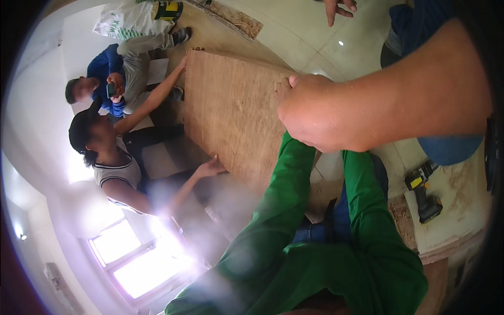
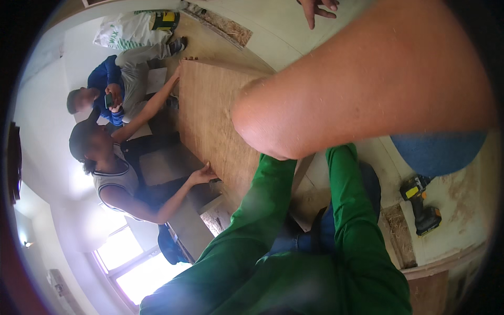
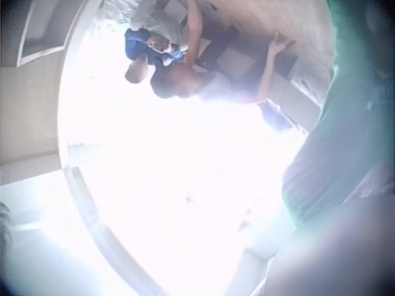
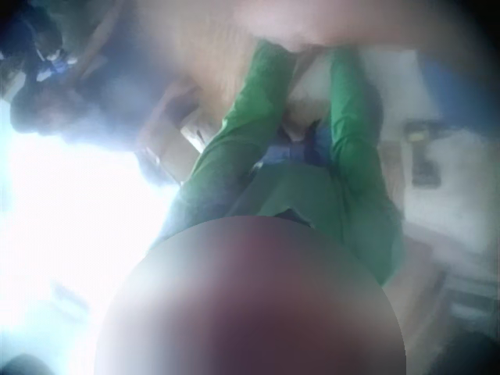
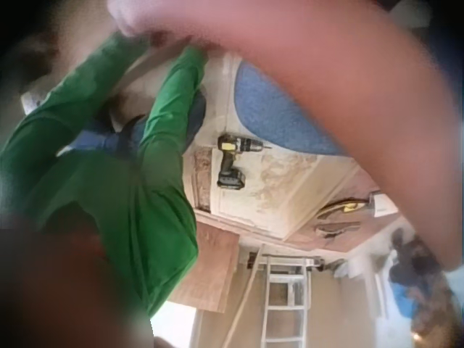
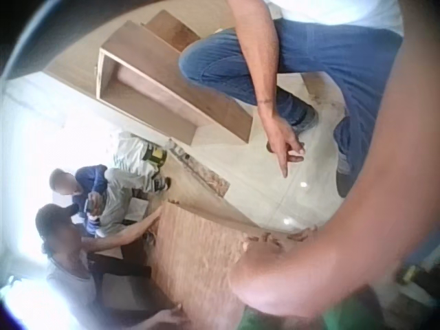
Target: The person uses a cordless drill to fasten a wooden panel to a cabinet frame while kneeling on the floor. They align the panel, drive screws, and flip the panel to attach it to the frame with assistance from others.
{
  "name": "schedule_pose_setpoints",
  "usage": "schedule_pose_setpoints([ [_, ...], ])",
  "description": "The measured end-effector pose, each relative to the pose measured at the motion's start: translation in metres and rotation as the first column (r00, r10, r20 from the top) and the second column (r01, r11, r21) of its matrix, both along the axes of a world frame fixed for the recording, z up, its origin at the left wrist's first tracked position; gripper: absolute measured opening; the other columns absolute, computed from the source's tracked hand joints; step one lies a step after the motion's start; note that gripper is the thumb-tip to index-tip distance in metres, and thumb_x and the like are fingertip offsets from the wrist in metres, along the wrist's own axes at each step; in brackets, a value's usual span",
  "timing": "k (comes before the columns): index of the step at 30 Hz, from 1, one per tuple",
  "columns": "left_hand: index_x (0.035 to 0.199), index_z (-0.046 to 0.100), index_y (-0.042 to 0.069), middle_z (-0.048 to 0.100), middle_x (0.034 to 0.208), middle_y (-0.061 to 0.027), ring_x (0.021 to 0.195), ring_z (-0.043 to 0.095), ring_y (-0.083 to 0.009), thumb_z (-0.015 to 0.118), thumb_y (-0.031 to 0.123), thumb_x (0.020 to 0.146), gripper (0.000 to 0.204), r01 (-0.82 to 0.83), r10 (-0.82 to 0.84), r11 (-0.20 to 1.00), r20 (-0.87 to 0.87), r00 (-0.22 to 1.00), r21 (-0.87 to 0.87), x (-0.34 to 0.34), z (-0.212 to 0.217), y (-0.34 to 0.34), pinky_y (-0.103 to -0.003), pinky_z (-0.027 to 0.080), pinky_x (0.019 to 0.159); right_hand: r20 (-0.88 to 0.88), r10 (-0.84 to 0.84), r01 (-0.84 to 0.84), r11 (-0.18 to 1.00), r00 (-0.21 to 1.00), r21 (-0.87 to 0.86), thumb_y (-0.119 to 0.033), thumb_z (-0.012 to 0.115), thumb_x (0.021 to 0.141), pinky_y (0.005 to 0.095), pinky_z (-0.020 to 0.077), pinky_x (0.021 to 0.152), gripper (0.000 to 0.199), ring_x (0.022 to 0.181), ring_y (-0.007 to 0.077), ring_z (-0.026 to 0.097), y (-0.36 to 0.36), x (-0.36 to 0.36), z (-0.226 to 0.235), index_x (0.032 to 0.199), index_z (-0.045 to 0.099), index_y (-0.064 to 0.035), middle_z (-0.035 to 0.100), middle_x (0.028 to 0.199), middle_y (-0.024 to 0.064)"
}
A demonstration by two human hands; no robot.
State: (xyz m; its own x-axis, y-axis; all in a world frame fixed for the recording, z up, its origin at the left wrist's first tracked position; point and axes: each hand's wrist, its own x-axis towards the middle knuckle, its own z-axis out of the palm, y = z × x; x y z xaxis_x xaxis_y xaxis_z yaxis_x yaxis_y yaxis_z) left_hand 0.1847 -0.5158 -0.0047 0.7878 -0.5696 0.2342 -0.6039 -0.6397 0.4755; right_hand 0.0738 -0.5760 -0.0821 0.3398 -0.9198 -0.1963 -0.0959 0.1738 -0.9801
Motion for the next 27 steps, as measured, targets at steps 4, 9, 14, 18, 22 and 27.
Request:
schedule_pose_setpoints([
  [4, 0.116, 0.076, -0.001, 0.06, 0.123, -0.0279, 0.11, 0.064, -0.0394, 0.059, 0.038, 0.103, 0.044, 0.021, -0.021, 1.0, -0.026, 0.999, 0.017, 0.006, -0.006, 0.009, -0.046, 0.054, 0.092, 0.004, 0.039, -0.039, 0.999, 0.999, 0.016, -0.035, 0.03, 0.111, 0.0377, 0.0493, 0.098, 0.059, 0.095, 0.0267, 0.069, -0.004, 0.007, 0.003, 0.095, 0.077, -0.0029, 0.077, 0.094, 0.0108],
  [9, 0.116, 0.076, -0.001, 0.059, 0.124, -0.0285, 0.11, 0.064, -0.0395, 0.059, 0.038, 0.103, 0.044, 0.037, -0.038, 0.999, -0.102, 0.994, -0.016, 0.02, -0.014, 0.012, -0.046, 0.053, 0.093, 0.126, 0.046, -0.068, 0.981, 0.991, 0.18, -0.033, 0.029, 0.111, 0.0371, 0.0494, 0.097, 0.059, 0.093, 0.0264, 0.069, -0.005, 0.024, 0.004, 0.093, 0.077, -0.0032, 0.077, 0.092, 0.01],
  [14, 0.115, 0.075, -0.002, 0.06, 0.124, -0.0281, 0.111, 0.064, -0.0391, 0.058, 0.036, 0.103, 0.043, 0.082, -0.087, 0.993, -0.061, 0.994, -0.081, 0.02, -0.01, 0.006, -0.046, 0.053, 0.095, 0.33, 0.094, -0.194, 0.938, 0.939, 0.287, -0.057, 0.024, 0.111, 0.039, 0.0471, 0.099, 0.077, 0.099, 0.0253, 0.066, -0.014, 0.024, 0.0, 0.1, 0.072, 0.0025, 0.074, 0.101, 0.0157],
  [18, 0.114, 0.075, -0.002, 0.064, 0.119, -0.0241, 0.111, 0.065, -0.0376, 0.058, 0.031, 0.102, 0.039, 0.082, -0.094, 0.991, -0.118, 0.989, -0.104, 0.015, -0.005, 0.001, -0.046, 0.053, 0.096, 0.497, 0.063, -0.202, 0.952, 0.866, 0.231, -0.059, 0.021, 0.11, 0.0392, 0.0474, 0.101, 0.081, 0.103, 0.0246, 0.066, -0.011, 0.019, 0.006, 0.099, 0.071, 0.0036, 0.074, 0.106, 0.0153],
  [22, 0.112, 0.075, -0.001, 0.068, 0.114, -0.022, 0.11, 0.065, -0.0366, 0.06, 0.028, 0.101, 0.034, 0.163, -0.155, 0.986, -0.17, 0.973, 0.035, 0.018, 0.007, 0.002, -0.045, 0.053, 0.096, 0.43, 0.056, -0.123, 0.984, 0.901, 0.128, -0.058, 0.025, 0.109, 0.0419, 0.0458, 0.102, 0.077, 0.104, 0.0273, 0.065, -0.001, 0.019, 0.019, 0.098, 0.07, 0.0031, 0.072, 0.108, 0.016],
  [27, 0.11, 0.077, 0.006, 0.068, 0.113, -0.0228, 0.105, 0.065, -0.0394, 0.064, 0.03, 0.098, 0.03, 0.164, -0.172, 0.958, 0.013, 0.985, 0.234, 0.019, 0.013, 0.001, -0.048, 0.053, 0.092, 0.312, 0.141, -0.095, 0.983, 0.94, -0.159, -0.04, 0.053, 0.104, 0.0451, 0.047, 0.096, 0.043, 0.102, 0.0336, 0.065, -0.006, 0.013, 0.03, 0.103, 0.069, 0.0001, 0.07, 0.103, 0.0184],
])
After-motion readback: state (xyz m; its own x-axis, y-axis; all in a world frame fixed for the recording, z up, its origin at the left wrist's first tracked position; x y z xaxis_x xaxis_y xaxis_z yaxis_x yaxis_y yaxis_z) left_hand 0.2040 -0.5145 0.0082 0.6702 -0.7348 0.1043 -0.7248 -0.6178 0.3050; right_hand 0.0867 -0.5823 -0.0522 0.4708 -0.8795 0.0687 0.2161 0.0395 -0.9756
